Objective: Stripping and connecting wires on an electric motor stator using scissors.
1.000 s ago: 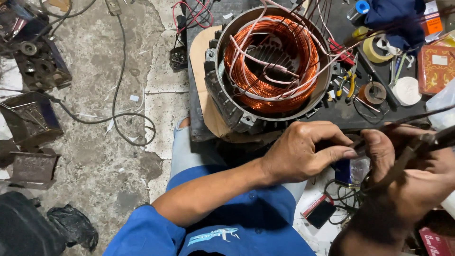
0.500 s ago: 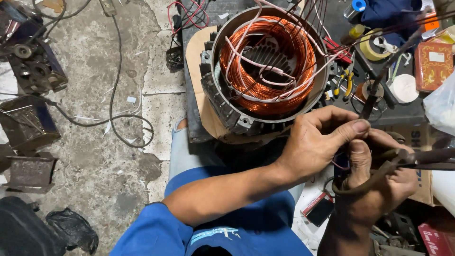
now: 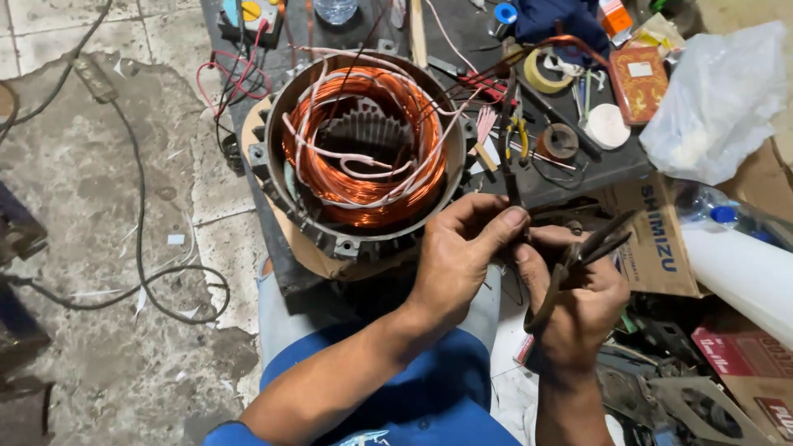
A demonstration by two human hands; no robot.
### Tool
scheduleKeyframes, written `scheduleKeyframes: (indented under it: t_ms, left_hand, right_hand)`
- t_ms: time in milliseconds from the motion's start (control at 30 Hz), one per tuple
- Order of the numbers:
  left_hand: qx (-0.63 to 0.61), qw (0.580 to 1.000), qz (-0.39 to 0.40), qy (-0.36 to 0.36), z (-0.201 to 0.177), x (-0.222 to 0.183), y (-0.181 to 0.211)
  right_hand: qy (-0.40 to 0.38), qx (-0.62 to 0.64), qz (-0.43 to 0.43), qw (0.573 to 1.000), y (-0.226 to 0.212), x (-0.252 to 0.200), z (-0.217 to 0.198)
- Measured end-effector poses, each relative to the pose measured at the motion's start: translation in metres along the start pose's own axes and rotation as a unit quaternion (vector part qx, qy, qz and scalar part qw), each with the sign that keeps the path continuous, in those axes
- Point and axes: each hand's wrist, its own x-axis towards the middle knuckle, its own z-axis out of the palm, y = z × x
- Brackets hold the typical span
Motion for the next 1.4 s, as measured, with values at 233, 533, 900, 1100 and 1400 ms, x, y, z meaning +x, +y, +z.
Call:
scheduleKeyframes:
  t_ms: [233,533,900,1100,1400]
  left_hand:
    - [-0.079,0.997,-0.009,-0.021,0.002,0.002,-0.013]
    - [-0.112,0.994,0.005,-0.001,0.004,0.003,-0.022]
    - [-0.176,0.984,-0.014,0.022,0.004,0.002,-0.051]
    - [-0.242,0.969,-0.043,-0.004,0.0,0.001,-0.05]
    - [-0.273,0.961,-0.041,-0.012,0.001,0.001,-0.055]
  right_hand:
    - [-0.004,-0.022,-0.008,1.0,0.003,0.003,-0.018]
    - [-0.098,-0.326,0.014,0.94,0.034,0.002,-0.05]
    - [-0.089,-0.405,-0.025,0.91,0.033,-0.006,-0.055]
    - [-0.086,-0.433,-0.048,0.896,0.038,-0.008,-0.053]
    - [-0.06,-0.464,-0.071,0.881,0.037,-0.014,-0.047]
